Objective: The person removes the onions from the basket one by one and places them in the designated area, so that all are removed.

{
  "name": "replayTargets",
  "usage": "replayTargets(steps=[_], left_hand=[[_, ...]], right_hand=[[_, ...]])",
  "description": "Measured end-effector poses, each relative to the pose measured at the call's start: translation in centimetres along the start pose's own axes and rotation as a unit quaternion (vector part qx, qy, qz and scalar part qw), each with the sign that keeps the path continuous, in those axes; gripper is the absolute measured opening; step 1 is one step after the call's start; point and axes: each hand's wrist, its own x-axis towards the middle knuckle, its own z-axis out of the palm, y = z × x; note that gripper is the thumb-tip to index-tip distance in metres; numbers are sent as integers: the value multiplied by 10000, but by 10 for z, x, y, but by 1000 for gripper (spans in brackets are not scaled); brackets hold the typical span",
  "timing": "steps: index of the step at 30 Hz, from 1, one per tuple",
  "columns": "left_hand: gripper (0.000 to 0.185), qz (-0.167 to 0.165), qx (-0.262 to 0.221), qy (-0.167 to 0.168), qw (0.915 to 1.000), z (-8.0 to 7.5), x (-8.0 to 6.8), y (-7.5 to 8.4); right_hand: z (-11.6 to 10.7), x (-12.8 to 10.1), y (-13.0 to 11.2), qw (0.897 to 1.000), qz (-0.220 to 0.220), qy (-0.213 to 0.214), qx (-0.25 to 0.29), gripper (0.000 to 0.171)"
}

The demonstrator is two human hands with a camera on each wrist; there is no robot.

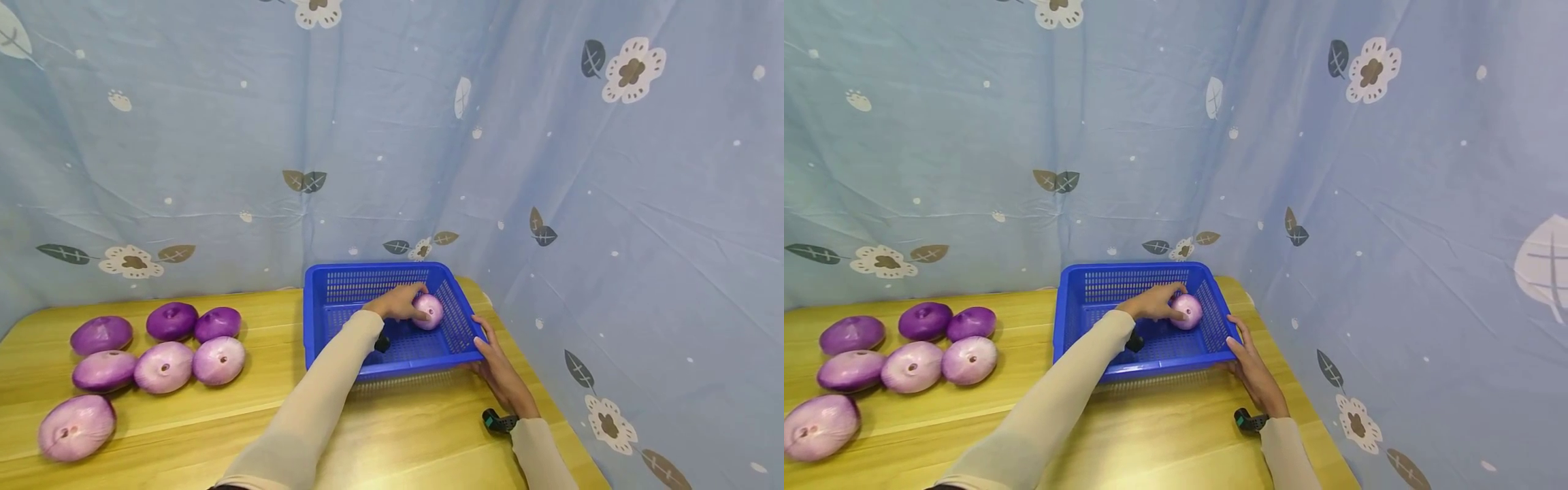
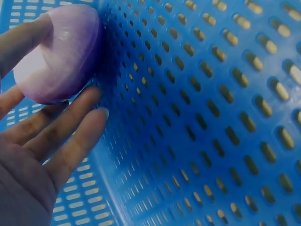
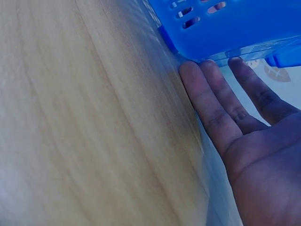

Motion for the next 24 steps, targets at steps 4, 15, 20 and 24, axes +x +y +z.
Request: replayTargets(steps=[4, 15, 20, 24], left_hand=[[59, 109, -74, -64, 9999, 0, -1, 2], [55, 117, -142, -195, 9996, -2, -6, 4], [53, 277, 410, -35, 9988, -13, -10, 6], [54, 460, 811, 86, 9956, -26, -12, 11]], right_hand=[[2, 0, -2, 9998, 72, 80, -154, 57], [0, 3, 2, 9995, -154, -244, 82, 54], [-4, 9, 3, 9991, -220, -345, 107, 55], [-10, 12, 3, 9991, -268, -341, -26, 55]])
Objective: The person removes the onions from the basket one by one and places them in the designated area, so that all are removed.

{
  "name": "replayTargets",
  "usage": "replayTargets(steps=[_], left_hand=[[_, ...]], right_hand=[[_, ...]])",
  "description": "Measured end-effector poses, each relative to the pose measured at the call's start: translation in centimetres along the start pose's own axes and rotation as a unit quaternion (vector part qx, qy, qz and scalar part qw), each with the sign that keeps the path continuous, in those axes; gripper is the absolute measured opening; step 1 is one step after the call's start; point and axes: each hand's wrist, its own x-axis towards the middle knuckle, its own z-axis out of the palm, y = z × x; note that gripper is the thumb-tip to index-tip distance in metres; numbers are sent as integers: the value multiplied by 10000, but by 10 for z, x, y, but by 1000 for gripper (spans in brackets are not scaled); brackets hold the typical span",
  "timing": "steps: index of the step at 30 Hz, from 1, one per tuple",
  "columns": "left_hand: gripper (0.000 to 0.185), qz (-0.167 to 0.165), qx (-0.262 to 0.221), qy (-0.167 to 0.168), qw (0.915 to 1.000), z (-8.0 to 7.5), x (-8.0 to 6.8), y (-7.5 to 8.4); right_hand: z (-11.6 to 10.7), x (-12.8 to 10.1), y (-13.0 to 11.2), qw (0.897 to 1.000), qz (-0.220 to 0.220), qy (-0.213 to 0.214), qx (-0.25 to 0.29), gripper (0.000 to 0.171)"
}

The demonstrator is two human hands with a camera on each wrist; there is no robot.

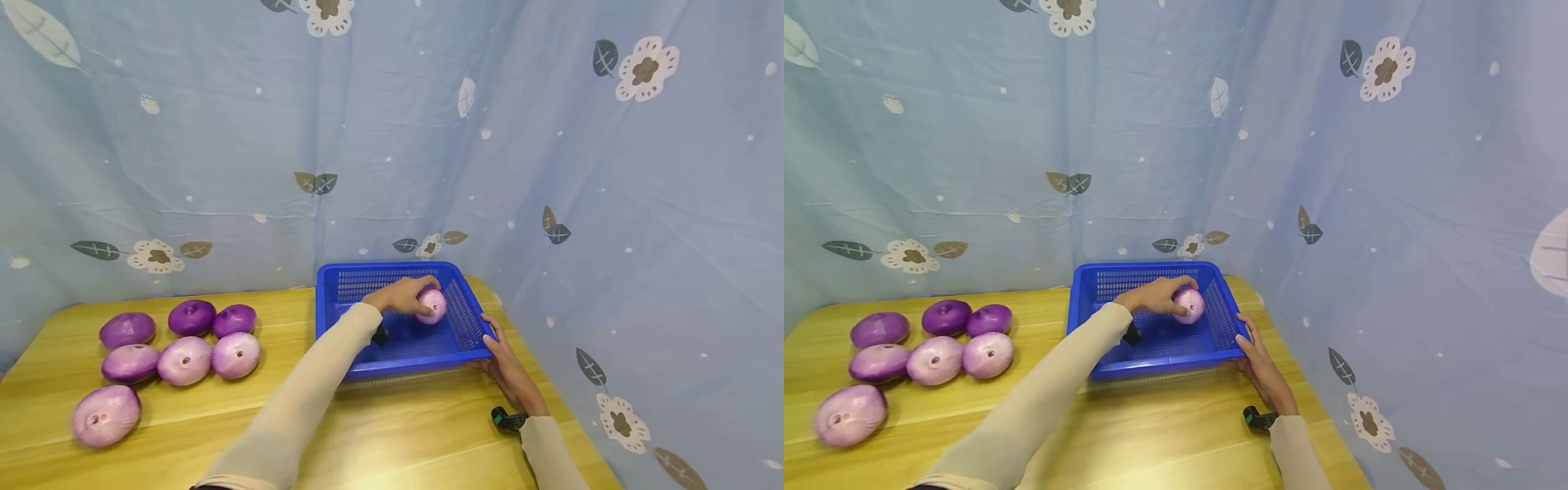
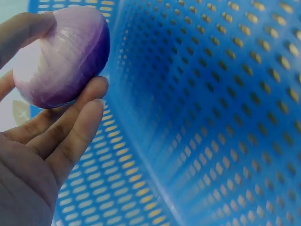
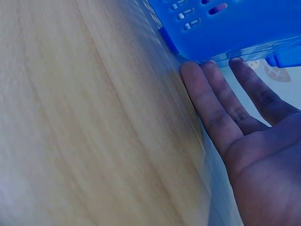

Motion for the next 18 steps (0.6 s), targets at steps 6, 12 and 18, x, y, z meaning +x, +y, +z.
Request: replayTargets(steps=[6, 12, 18], left_hand=[[58, 222, -60, 183, 9996, -20, -13, 1], [59, 396, -81, 383, 9984, -36, -29, 0], [59, 462, -151, 280, 9984, -49, -42, -3]], right_hand=[[4, 1, 0, 10000, 32, 49, -47, 55], [8, 2, 1, 10000, 25, 64, 14, 56], [10, 1, 1, 9999, -137, -19, 33, 55]])
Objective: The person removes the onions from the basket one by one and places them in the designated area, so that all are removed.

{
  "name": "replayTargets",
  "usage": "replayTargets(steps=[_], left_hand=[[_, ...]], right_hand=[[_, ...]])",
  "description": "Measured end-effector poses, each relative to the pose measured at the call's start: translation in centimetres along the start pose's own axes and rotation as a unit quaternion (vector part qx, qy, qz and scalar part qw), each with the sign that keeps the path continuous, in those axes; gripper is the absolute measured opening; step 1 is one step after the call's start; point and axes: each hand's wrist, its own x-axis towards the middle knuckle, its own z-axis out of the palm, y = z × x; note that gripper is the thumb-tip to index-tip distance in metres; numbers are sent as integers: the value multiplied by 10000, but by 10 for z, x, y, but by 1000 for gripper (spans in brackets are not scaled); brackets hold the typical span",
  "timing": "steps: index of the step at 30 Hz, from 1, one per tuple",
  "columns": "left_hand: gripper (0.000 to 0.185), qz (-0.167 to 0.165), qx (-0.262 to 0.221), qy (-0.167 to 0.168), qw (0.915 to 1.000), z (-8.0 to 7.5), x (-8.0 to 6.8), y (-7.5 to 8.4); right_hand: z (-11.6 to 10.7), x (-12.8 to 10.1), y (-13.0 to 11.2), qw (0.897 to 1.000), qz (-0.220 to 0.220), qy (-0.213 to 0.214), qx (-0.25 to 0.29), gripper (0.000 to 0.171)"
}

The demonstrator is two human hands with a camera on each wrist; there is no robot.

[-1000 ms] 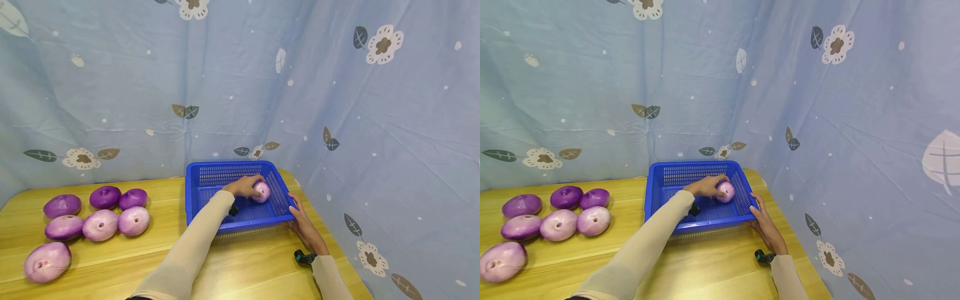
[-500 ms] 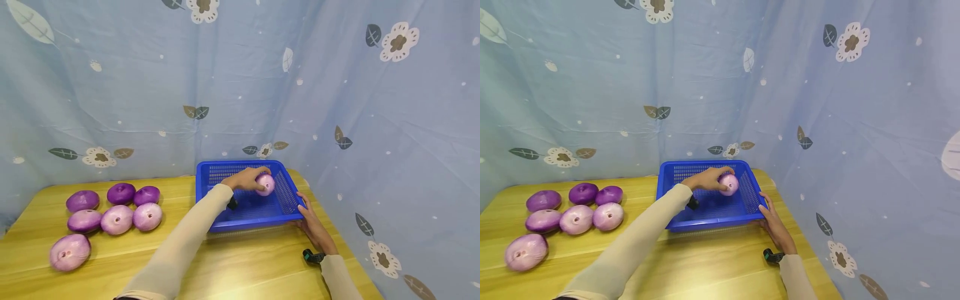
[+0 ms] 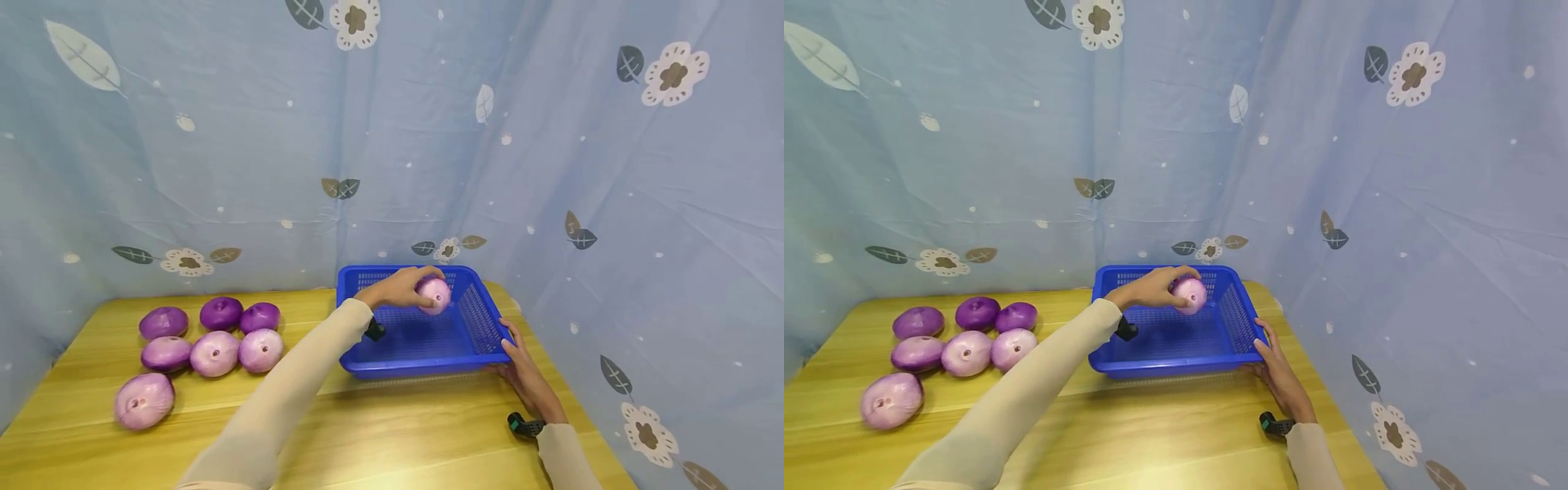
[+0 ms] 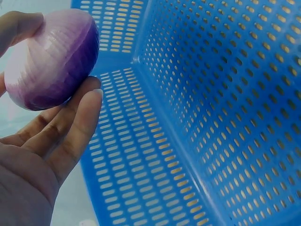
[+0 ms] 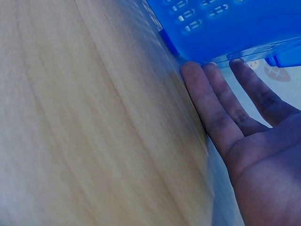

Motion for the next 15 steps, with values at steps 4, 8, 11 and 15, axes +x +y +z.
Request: replayTargets(steps=[4, 8, 11, 15], left_hand=[[59, 31, -24, 6, 10000, -5, -8, 2], [57, 125, -24, 117, 9999, -10, -15, 6], [57, 204, -15, 173, 9996, -13, -20, 9], [57, 283, 45, 236, 9993, -16, -29, 13]], right_hand=[[1, -1, 1, 10000, -52, 20, -19, 56], [2, -3, 1, 10000, -53, 10, 6, 56], [2, -4, 1, 9999, -25, 37, 100, 56], [2, -3, 2, 9998, -12, 75, 162, 55]])
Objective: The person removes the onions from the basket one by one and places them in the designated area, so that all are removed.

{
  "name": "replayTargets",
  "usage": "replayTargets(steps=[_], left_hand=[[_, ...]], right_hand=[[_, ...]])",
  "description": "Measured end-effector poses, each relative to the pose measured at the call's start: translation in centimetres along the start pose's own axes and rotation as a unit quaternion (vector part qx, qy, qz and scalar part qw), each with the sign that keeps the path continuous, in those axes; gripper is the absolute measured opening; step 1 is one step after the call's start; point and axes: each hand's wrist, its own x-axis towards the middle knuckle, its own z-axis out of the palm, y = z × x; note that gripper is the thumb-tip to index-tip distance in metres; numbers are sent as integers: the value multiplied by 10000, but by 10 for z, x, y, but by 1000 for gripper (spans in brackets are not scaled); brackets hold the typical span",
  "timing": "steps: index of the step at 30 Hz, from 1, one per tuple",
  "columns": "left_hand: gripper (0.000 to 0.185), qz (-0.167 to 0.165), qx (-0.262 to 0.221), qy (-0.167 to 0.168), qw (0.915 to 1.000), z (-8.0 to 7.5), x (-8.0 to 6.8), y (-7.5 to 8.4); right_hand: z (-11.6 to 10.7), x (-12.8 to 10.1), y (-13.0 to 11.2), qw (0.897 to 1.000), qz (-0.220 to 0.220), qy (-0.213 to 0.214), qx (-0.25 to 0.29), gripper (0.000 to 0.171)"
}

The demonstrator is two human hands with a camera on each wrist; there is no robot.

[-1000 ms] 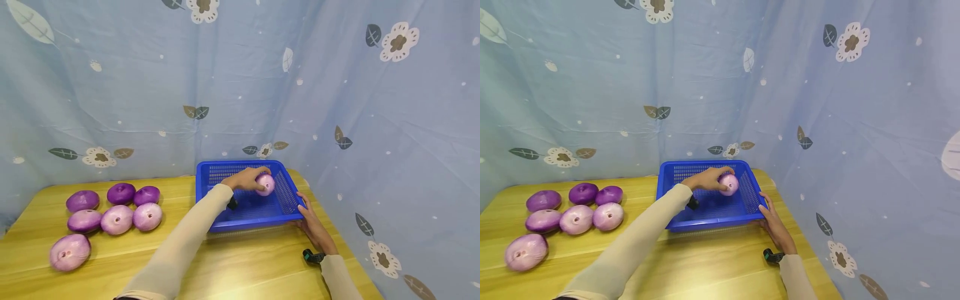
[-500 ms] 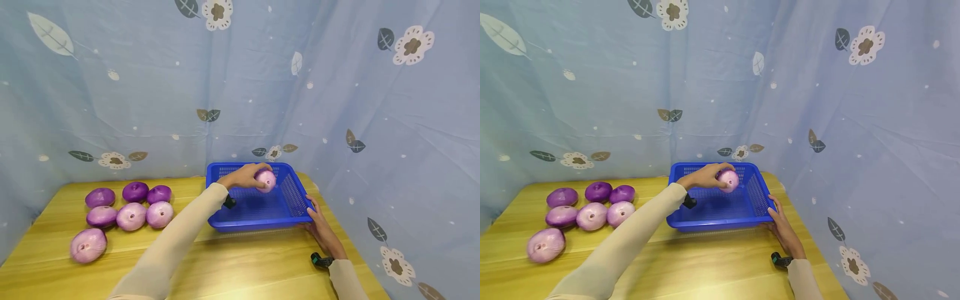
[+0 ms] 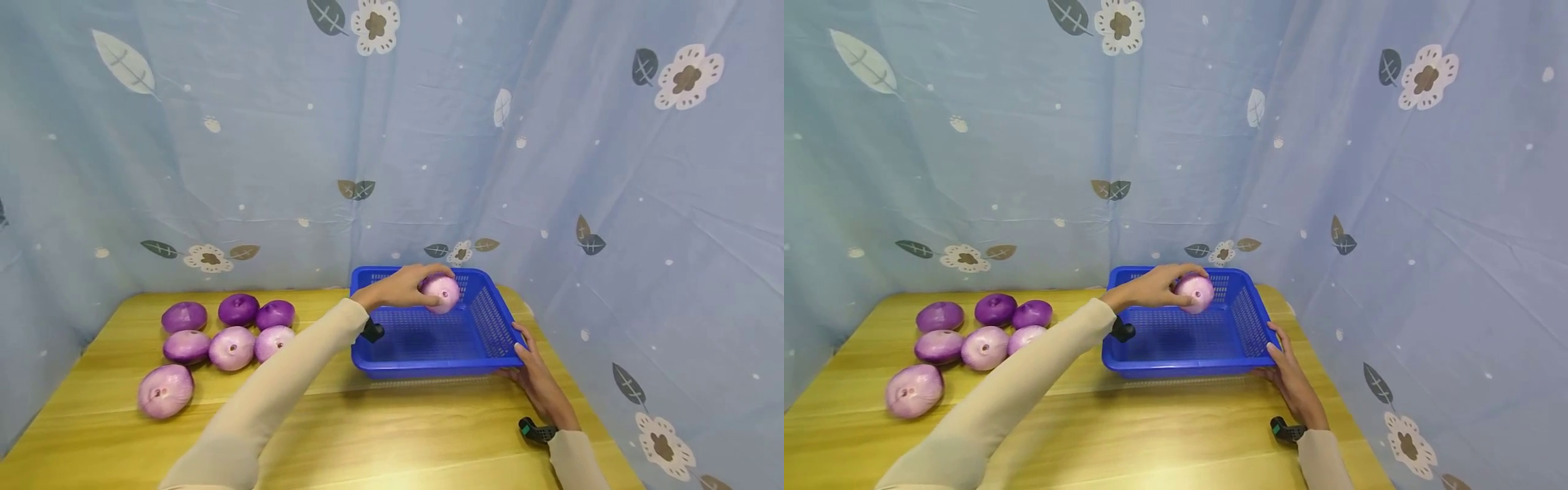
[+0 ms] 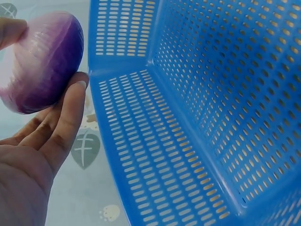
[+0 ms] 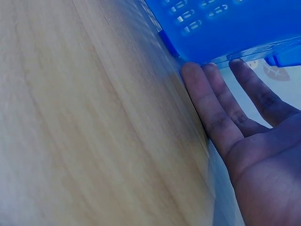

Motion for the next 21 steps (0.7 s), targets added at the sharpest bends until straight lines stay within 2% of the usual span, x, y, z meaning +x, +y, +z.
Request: replayTargets(steps=[6, 13, 21], left_hand=[[54, 92, 56, 163, 9998, -2, -16, 6], [54, -46, -20, 296, 9995, -7, -35, 0], [54, -124, -188, 551, 9982, -17, -63, -3]], right_hand=[[-1, -5, 0, 9999, -10, 13, -128, 56], [-1, -6, 2, 9997, 89, 97, -204, 56], [0, -6, 0, 9993, -25, -52, -358, 56]])
